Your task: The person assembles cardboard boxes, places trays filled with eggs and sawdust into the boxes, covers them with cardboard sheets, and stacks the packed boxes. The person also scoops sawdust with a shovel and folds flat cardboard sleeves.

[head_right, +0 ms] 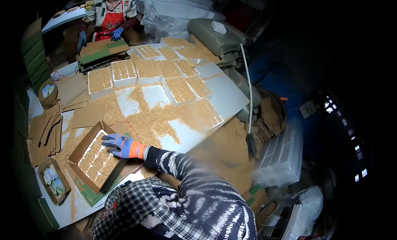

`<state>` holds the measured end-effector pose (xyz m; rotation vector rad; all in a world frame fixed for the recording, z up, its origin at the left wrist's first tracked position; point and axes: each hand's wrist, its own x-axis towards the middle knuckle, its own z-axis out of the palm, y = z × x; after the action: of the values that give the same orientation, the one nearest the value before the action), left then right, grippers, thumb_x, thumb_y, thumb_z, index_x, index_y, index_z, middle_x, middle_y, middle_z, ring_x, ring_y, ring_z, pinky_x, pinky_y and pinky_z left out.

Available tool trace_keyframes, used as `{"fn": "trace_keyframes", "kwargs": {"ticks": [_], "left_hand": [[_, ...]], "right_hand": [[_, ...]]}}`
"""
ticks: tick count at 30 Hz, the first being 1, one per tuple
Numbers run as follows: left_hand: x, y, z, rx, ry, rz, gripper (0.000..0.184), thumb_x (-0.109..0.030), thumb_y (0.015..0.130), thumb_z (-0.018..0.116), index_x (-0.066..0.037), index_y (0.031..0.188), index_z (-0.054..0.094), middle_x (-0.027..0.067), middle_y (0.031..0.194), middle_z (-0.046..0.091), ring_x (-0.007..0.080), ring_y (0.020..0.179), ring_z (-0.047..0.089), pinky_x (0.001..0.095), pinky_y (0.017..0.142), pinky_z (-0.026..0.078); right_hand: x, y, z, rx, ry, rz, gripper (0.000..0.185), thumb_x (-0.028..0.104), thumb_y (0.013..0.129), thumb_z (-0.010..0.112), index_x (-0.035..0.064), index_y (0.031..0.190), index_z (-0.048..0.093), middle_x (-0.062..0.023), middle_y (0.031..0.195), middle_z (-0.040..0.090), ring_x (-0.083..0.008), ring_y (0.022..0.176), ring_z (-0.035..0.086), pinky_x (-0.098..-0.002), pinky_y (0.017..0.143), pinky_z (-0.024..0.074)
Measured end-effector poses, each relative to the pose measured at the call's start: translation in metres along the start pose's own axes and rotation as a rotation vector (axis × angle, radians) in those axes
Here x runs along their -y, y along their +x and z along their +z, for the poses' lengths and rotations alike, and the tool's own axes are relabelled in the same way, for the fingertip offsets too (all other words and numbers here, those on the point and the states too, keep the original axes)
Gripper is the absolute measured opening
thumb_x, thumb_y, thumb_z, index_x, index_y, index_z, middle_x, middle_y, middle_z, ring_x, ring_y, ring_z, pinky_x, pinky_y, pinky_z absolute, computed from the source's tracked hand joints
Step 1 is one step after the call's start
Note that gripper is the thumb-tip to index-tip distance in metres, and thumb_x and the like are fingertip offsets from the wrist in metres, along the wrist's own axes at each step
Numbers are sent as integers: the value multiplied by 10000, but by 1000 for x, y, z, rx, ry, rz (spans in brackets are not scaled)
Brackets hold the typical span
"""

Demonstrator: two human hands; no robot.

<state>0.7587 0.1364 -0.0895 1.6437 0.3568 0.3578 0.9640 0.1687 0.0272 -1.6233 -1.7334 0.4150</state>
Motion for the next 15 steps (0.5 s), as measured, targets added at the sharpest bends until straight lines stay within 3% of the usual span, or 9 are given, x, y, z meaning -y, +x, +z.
{"fn": "trace_keyframes", "kwargs": {"ticks": [2, 4, 7, 12, 15], "left_hand": [[-2, -4, -1, -9, -4, 4, 482, -190, 1015, 491, -10, 1454, 407, 164, 1433, 482, 267, 1326, 471, 395, 1095, 377], [-2, -7, 0, -15, -8, -1, 480, -192, 1015, 492, -9, 1451, 411, 164, 1428, 486, 266, 1323, 474, 395, 1094, 378], [-3, -8, 0, -31, -11, -9, 476, -193, 1014, 494, -9, 1446, 416, 165, 1421, 492, 266, 1318, 478, 395, 1092, 380], [-6, -13, 1, -45, -7, -17, 470, -196, 1013, 497, -8, 1438, 425, 166, 1408, 502, 265, 1310, 486, 394, 1089, 383], [-9, -18, -1, -58, -8, -13, 467, -198, 1012, 499, -7, 1433, 430, 167, 1401, 508, 265, 1305, 491, 393, 1088, 385]], "right_hand": [[10, 11, -8, -134, 287, 40, 419, 95, 904, 618, 101, 1322, 585, -144, 1441, 497, -340, 1312, 487, -420, 1082, 414], [18, 23, -27, -260, 356, -26, 436, 70, 898, 631, 93, 1331, 582, -143, 1430, 507, -323, 1317, 491, -403, 1087, 408], [35, 37, -62, -360, 124, -163, 462, 61, 873, 670, 77, 1326, 584, -146, 1410, 525, -319, 1315, 498, -401, 1086, 409], [61, 45, -94, -529, 214, -213, 534, 30, 829, 701, 56, 1346, 569, -163, 1418, 521, -288, 1259, 550, -369, 1003, 487], [84, 51, -128, -663, 239, -428, 594, 6, 806, 702, 9, 1374, 529, -189, 1427, 504, -290, 1264, 545, -395, 988, 510]]}}
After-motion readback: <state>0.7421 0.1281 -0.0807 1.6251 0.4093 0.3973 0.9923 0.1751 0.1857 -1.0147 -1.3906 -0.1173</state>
